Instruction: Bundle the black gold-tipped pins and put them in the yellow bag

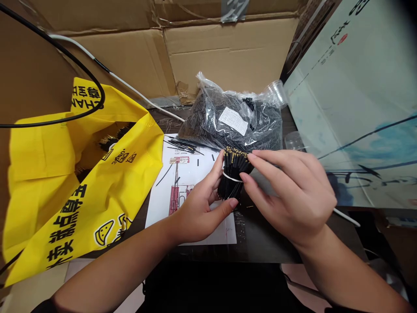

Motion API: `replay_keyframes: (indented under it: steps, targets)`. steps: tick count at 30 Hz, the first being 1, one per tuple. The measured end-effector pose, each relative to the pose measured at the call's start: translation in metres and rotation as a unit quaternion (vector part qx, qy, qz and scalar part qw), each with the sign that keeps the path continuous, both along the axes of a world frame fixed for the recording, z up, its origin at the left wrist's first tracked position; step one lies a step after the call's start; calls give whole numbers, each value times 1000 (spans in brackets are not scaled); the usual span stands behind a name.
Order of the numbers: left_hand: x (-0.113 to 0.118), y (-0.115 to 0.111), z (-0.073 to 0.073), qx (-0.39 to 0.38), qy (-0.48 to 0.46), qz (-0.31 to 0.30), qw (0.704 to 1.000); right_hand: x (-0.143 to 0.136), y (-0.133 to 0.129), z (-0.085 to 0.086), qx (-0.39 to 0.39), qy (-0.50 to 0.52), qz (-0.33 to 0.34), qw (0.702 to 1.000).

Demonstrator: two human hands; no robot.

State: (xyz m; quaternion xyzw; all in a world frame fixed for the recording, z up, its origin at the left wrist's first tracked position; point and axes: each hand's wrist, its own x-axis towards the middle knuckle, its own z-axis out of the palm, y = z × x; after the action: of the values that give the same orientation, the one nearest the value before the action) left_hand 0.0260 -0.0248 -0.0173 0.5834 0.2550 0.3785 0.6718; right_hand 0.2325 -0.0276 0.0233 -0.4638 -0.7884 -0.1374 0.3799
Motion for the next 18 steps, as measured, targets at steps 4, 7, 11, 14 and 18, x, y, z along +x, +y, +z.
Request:
replay_keyframes:
  steps: [4,7,11,14,18]
  targets:
    - [-1,-1,-2,29,38,28,998,2,1,-3,10,-5,11,1000]
    - [-2,-3,-2,32,74,45,996,2,1,-5,9,-7,13,1000]
    - [0,-3,2,15,54,36,998,0,3,-4,0,16,10,1000]
    - [2,-3,3,6,27,32,999,-3,3,-2,-9,35,17,999]
    - [1,-3,-3,41,59,61,996,-12,1,-2,-33,55,47,997]
